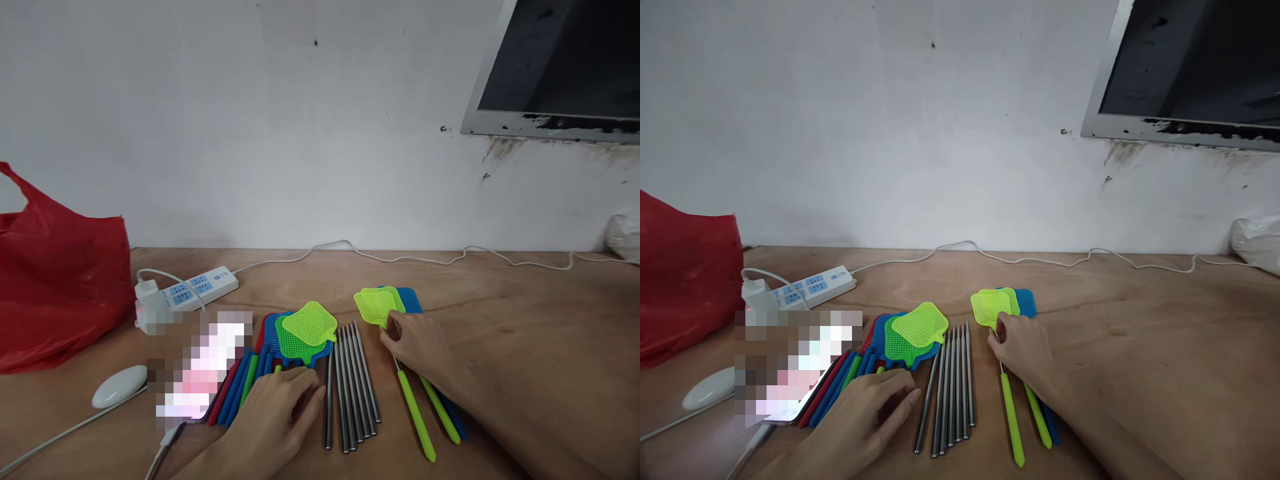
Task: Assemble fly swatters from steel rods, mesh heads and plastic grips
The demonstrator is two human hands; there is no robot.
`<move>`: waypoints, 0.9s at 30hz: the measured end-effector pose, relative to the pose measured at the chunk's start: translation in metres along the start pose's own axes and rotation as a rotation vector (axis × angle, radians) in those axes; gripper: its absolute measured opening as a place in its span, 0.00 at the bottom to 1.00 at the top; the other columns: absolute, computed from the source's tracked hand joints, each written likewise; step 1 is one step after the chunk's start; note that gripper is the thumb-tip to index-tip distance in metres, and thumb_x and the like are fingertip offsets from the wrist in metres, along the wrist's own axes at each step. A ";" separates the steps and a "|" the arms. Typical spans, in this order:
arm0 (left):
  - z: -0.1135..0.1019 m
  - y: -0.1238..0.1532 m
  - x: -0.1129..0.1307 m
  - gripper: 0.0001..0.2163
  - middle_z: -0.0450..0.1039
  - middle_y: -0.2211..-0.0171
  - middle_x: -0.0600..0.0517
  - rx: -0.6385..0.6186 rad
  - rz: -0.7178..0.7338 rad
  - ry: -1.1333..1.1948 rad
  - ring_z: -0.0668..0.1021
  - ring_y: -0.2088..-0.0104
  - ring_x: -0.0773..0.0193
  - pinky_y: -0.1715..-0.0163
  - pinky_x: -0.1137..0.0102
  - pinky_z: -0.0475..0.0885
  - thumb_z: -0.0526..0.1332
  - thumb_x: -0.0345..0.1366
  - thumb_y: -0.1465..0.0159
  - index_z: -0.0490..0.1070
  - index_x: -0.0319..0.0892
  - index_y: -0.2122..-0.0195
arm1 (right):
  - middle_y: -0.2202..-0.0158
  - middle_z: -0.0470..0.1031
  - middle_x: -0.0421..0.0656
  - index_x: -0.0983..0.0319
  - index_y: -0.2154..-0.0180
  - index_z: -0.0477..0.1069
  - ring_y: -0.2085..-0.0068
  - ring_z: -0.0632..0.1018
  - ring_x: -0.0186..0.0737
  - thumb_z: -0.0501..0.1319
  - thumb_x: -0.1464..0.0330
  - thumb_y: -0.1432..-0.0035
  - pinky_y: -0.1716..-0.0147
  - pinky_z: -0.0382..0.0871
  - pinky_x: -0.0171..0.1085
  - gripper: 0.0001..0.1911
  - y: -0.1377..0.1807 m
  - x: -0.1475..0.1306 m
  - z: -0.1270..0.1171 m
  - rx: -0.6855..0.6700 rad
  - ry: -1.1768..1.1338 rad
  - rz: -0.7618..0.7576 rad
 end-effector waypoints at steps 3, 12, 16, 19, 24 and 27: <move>-0.004 -0.001 -0.003 0.16 0.72 0.73 0.53 0.043 -0.018 -0.010 0.73 0.74 0.62 0.75 0.69 0.58 0.47 0.39 0.28 0.65 0.44 0.72 | 0.77 0.73 0.39 0.60 0.73 0.69 0.74 0.72 0.38 0.59 0.66 0.42 0.73 0.50 0.36 0.08 0.005 -0.017 -0.001 -0.013 -0.018 -0.094; -0.017 -0.004 -0.009 0.14 0.71 0.75 0.53 0.121 -0.068 -0.041 0.73 0.75 0.62 0.76 0.69 0.58 0.49 0.39 0.30 0.65 0.44 0.71 | 0.78 0.73 0.38 0.59 0.76 0.66 0.73 0.73 0.39 0.61 0.66 0.45 0.72 0.52 0.37 0.09 0.024 -0.049 0.003 -0.092 -0.059 -0.195; -0.027 -0.006 -0.015 0.11 0.72 0.71 0.52 0.167 -0.086 -0.089 0.75 0.71 0.59 0.73 0.69 0.62 0.49 0.37 0.31 0.66 0.44 0.68 | 0.77 0.75 0.39 0.59 0.76 0.66 0.72 0.74 0.40 0.62 0.66 0.47 0.73 0.50 0.37 0.08 0.024 -0.049 0.002 -0.108 -0.047 -0.156; -0.046 -0.007 -0.023 0.07 0.73 0.65 0.49 0.256 -0.110 -0.200 0.76 0.66 0.56 0.70 0.67 0.64 0.49 0.34 0.34 0.65 0.44 0.64 | 0.77 0.76 0.40 0.59 0.76 0.65 0.72 0.74 0.41 0.62 0.65 0.48 0.74 0.49 0.37 0.08 0.025 -0.048 0.001 -0.116 -0.021 -0.133; -0.058 -0.010 -0.042 0.07 0.74 0.67 0.48 0.195 -0.296 -0.494 0.77 0.68 0.55 0.73 0.68 0.59 0.50 0.35 0.35 0.66 0.43 0.62 | 0.77 0.76 0.40 0.59 0.77 0.64 0.73 0.74 0.41 0.61 0.67 0.49 0.74 0.47 0.37 0.08 0.027 -0.047 0.006 -0.150 0.000 -0.126; -0.049 -0.011 -0.046 0.12 0.73 0.74 0.50 0.066 -0.361 -0.583 0.77 0.72 0.55 0.76 0.69 0.55 0.50 0.41 0.33 0.69 0.43 0.69 | 0.77 0.76 0.40 0.59 0.78 0.64 0.73 0.74 0.40 0.61 0.67 0.49 0.75 0.46 0.37 0.09 0.027 -0.047 0.008 -0.153 -0.008 -0.122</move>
Point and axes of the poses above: each hand's wrist, its own y-axis away from the middle knuckle, its own z-axis out of the palm, x = y × z, the point moved 9 cm from there along -y, towards the middle knuckle
